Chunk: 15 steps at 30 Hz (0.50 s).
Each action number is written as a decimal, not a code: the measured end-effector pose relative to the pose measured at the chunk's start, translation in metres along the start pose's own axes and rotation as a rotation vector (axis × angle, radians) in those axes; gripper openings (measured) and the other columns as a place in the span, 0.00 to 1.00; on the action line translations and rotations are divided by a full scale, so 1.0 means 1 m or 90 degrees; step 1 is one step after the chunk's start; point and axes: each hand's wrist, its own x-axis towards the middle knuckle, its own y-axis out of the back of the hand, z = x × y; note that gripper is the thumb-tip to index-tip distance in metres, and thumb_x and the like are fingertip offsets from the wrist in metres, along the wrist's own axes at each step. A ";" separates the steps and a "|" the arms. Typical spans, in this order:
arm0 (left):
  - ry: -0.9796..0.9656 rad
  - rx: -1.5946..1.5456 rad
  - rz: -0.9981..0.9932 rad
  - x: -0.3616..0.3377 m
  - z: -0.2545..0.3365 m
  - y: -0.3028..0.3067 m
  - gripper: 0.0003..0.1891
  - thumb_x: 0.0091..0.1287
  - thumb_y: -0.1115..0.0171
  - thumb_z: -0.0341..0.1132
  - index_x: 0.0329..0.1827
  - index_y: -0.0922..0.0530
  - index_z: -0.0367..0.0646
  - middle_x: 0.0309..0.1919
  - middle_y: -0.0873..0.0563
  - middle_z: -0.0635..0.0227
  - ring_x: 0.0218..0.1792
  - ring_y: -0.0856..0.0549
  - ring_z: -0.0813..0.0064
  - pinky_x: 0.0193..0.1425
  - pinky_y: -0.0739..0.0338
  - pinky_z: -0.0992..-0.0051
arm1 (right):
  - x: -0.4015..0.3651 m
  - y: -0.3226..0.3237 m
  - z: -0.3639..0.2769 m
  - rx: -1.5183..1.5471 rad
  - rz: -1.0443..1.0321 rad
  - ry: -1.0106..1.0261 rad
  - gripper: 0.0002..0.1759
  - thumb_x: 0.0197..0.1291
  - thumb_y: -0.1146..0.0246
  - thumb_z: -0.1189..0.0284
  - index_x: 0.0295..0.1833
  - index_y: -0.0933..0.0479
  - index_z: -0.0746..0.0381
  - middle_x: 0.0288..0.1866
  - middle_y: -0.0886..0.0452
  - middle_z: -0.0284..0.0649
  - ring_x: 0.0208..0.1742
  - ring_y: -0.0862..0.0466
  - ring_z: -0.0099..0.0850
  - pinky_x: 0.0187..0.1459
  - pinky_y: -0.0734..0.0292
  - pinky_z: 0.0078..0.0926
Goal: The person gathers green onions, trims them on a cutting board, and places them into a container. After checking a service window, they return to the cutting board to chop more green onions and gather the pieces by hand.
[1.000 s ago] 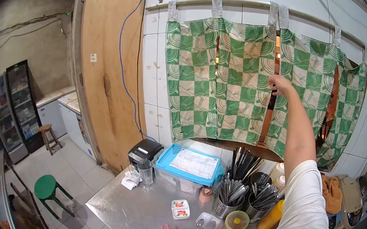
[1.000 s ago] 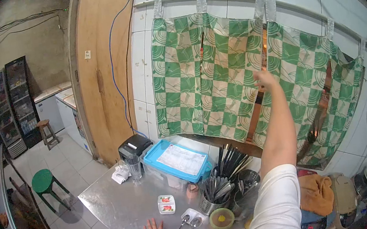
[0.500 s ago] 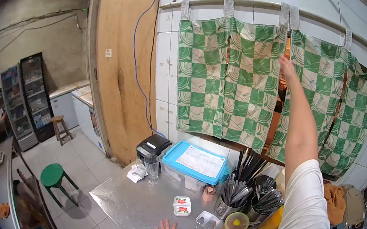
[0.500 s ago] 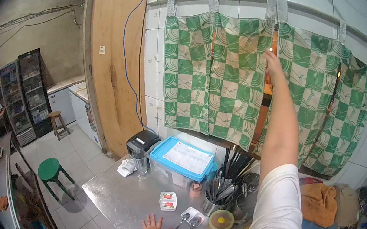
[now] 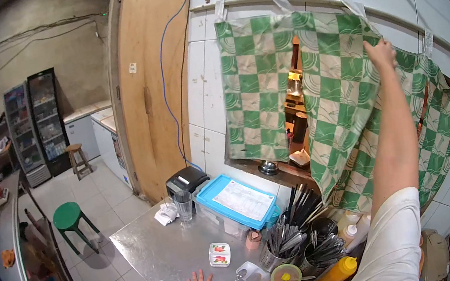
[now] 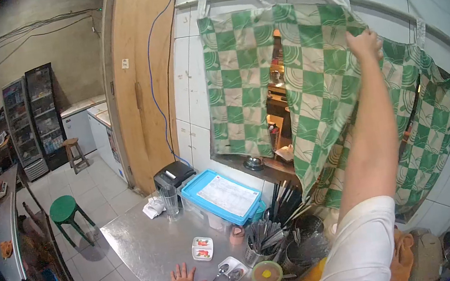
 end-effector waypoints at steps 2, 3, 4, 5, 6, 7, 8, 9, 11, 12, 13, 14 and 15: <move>0.002 -0.001 -0.007 -0.001 0.003 0.001 0.52 0.45 0.64 0.79 0.70 0.55 0.56 0.69 0.67 0.53 0.68 0.70 0.51 0.65 0.73 0.47 | 0.003 0.011 0.012 -0.018 -0.006 -0.028 0.43 0.48 0.48 0.43 0.65 0.41 0.59 0.69 0.47 0.39 0.67 0.45 0.43 0.61 0.48 0.53; 0.009 -0.004 -0.006 -0.001 0.002 0.002 0.53 0.44 0.64 0.79 0.70 0.56 0.57 0.69 0.67 0.54 0.69 0.71 0.52 0.65 0.73 0.47 | 0.007 0.004 0.020 -0.019 -0.006 -0.031 0.42 0.48 0.48 0.43 0.66 0.43 0.54 0.69 0.47 0.38 0.68 0.47 0.43 0.61 0.50 0.54; 0.011 -0.005 -0.004 -0.002 0.000 0.002 0.53 0.44 0.64 0.79 0.70 0.56 0.57 0.69 0.67 0.54 0.69 0.71 0.52 0.65 0.73 0.47 | 0.006 -0.005 0.024 -0.016 -0.007 -0.031 0.42 0.48 0.48 0.43 0.66 0.43 0.54 0.69 0.47 0.38 0.68 0.47 0.43 0.61 0.50 0.54; 0.006 -0.003 0.002 -0.001 -0.001 0.002 0.53 0.44 0.64 0.79 0.70 0.56 0.57 0.69 0.67 0.54 0.69 0.71 0.52 0.65 0.73 0.47 | 0.005 -0.016 0.029 -0.019 -0.019 -0.007 0.42 0.48 0.48 0.43 0.67 0.45 0.52 0.69 0.48 0.39 0.68 0.48 0.44 0.61 0.51 0.56; -0.001 0.000 0.004 0.000 -0.001 0.000 0.53 0.44 0.64 0.79 0.70 0.57 0.57 0.69 0.67 0.54 0.69 0.71 0.52 0.65 0.73 0.47 | 0.000 -0.025 0.035 -0.027 -0.031 0.016 0.43 0.48 0.48 0.43 0.68 0.47 0.50 0.69 0.49 0.40 0.68 0.49 0.44 0.61 0.51 0.57; -0.002 -0.001 -0.002 -0.002 0.001 -0.001 0.53 0.44 0.64 0.79 0.70 0.57 0.57 0.69 0.67 0.54 0.69 0.71 0.52 0.65 0.73 0.47 | -0.022 -0.031 0.032 -0.059 -0.052 0.030 0.44 0.47 0.45 0.44 0.69 0.50 0.46 0.71 0.54 0.41 0.70 0.53 0.45 0.61 0.53 0.60; 0.002 0.004 -0.003 -0.002 0.004 0.001 0.53 0.44 0.64 0.79 0.70 0.57 0.57 0.69 0.67 0.54 0.69 0.71 0.53 0.65 0.73 0.47 | -0.045 -0.036 0.030 -0.097 -0.076 0.063 0.45 0.46 0.42 0.46 0.69 0.51 0.46 0.71 0.57 0.42 0.70 0.55 0.46 0.61 0.53 0.60; 0.010 0.010 -0.002 -0.003 0.004 0.002 0.53 0.44 0.64 0.79 0.70 0.57 0.57 0.69 0.67 0.54 0.69 0.70 0.53 0.65 0.73 0.47 | -0.068 -0.043 0.032 -0.130 -0.102 0.096 0.46 0.45 0.39 0.48 0.69 0.52 0.45 0.72 0.60 0.42 0.71 0.57 0.46 0.60 0.52 0.61; 0.016 0.016 -0.003 0.002 0.002 -0.002 0.53 0.44 0.64 0.79 0.70 0.57 0.57 0.69 0.67 0.55 0.69 0.70 0.53 0.66 0.73 0.48 | -0.098 -0.071 0.047 -0.150 -0.085 0.112 0.49 0.43 0.34 0.55 0.70 0.53 0.44 0.73 0.64 0.41 0.71 0.60 0.46 0.60 0.51 0.62; 0.014 0.025 0.000 0.002 0.001 -0.003 0.53 0.44 0.64 0.79 0.70 0.57 0.57 0.69 0.67 0.55 0.69 0.70 0.53 0.66 0.73 0.48 | -0.114 -0.079 0.050 -0.158 -0.094 0.091 0.49 0.42 0.34 0.57 0.70 0.54 0.44 0.73 0.65 0.40 0.71 0.60 0.45 0.60 0.51 0.62; 0.005 0.012 0.001 -0.002 0.002 0.001 0.52 0.45 0.64 0.79 0.70 0.56 0.57 0.69 0.67 0.55 0.69 0.70 0.53 0.66 0.73 0.49 | -0.130 -0.085 0.051 -0.164 -0.103 0.071 0.50 0.42 0.33 0.59 0.70 0.54 0.44 0.73 0.66 0.40 0.72 0.61 0.45 0.60 0.50 0.62; 0.021 0.007 0.005 -0.003 0.002 0.000 0.52 0.45 0.64 0.79 0.70 0.56 0.57 0.69 0.67 0.55 0.69 0.70 0.53 0.66 0.73 0.49 | -0.144 -0.093 0.057 -0.157 -0.089 0.077 0.49 0.43 0.33 0.59 0.70 0.54 0.44 0.73 0.66 0.40 0.72 0.61 0.45 0.59 0.50 0.63; 0.007 0.011 0.013 0.001 0.000 -0.004 0.52 0.45 0.64 0.79 0.70 0.56 0.57 0.69 0.66 0.55 0.69 0.69 0.52 0.66 0.72 0.49 | -0.156 -0.102 0.065 -0.149 -0.077 0.085 0.49 0.43 0.34 0.60 0.69 0.54 0.44 0.73 0.67 0.39 0.72 0.60 0.44 0.59 0.50 0.63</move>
